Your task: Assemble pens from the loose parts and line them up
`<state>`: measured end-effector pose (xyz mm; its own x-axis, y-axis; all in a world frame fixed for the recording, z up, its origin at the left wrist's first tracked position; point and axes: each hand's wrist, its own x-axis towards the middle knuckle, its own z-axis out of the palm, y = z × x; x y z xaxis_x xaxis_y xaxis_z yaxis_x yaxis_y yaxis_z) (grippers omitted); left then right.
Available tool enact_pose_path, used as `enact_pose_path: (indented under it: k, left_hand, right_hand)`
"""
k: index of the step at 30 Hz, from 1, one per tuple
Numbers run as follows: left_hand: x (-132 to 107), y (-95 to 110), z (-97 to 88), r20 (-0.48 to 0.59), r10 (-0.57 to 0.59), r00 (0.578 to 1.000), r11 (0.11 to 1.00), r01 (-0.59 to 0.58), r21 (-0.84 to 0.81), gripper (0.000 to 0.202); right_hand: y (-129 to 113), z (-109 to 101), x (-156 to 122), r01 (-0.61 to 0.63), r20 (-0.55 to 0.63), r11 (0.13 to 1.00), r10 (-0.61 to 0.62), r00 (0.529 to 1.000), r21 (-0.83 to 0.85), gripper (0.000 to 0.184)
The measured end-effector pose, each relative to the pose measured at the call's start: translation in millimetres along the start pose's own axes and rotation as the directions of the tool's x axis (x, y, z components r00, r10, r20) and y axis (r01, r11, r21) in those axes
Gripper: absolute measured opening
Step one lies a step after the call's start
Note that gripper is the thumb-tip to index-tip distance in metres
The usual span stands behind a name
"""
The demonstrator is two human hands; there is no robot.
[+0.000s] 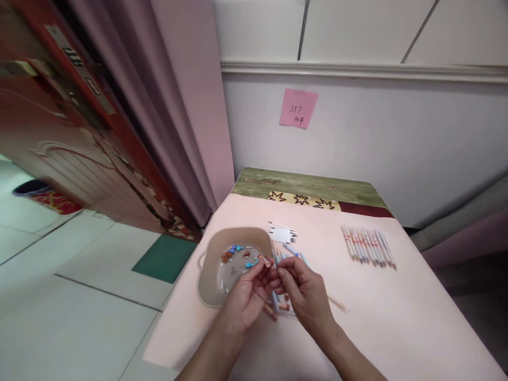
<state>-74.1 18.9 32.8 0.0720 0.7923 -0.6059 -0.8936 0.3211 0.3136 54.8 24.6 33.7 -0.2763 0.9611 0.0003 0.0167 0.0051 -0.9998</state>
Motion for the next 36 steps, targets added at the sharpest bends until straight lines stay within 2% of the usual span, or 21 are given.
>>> enact_pose_path:
  k: [5,9,12,14,19,23,26,32,36]
  left_hand:
    - [-3.9,6.1,-0.1,-0.072,-0.006,0.997,0.997,0.0,-0.076,0.016]
    - [-4.7,6.3,-2.1,-0.123,0.02,0.992,0.997,-0.029,-0.074,0.011]
    - [-5.2,2.8,-1.8,-0.114,0.08,0.99,0.995,-0.086,-0.049,0.014]
    - [-5.3,1.0,-0.9,-0.096,0.092,0.991,0.994,-0.098,-0.055,0.014]
    - [-3.5,0.9,-0.4,-0.106,0.016,0.994,0.993,-0.028,-0.116,0.015]
    - [-1.1,-1.8,-2.5,-0.073,0.016,0.997,0.991,-0.026,-0.13,0.016]
    - [0.2,-5.9,-4.5,-0.063,0.023,0.998,0.991,-0.031,-0.128,0.016]
    - [-2.5,-12.1,-7.7,-0.083,0.076,0.994,0.993,-0.083,-0.087,0.013]
    - [-7.2,-14.4,-9.2,-0.007,0.16,0.987,0.987,-0.16,-0.028,0.006]
  right_hand:
    - [-6.7,-0.2,3.0,0.172,-0.038,0.924,-0.196,0.98,-0.341,0.014]
    - [-4.4,0.6,4.6,0.282,-0.033,0.846,-0.332,0.943,-0.453,0.013]
    - [-1.1,2.3,4.7,0.341,-0.022,0.809,-0.4,0.916,-0.478,0.014]
    - [-0.3,2.4,4.1,0.341,-0.03,0.807,-0.405,0.914,-0.483,0.015]
    - [-4.4,-0.4,2.1,0.338,-0.045,0.784,-0.42,0.906,-0.522,0.012]
    - [-6.7,-0.3,1.9,0.393,-0.006,0.75,-0.468,0.884,-0.533,0.013]
    - [-5.0,0.8,2.2,0.393,0.033,0.705,-0.465,0.885,-0.59,0.015]
    - [-3.4,0.9,0.2,0.368,0.061,0.673,-0.433,0.899,-0.642,0.013]
    - [-4.7,0.0,-0.8,0.355,0.066,0.706,-0.402,0.913,-0.612,0.011]
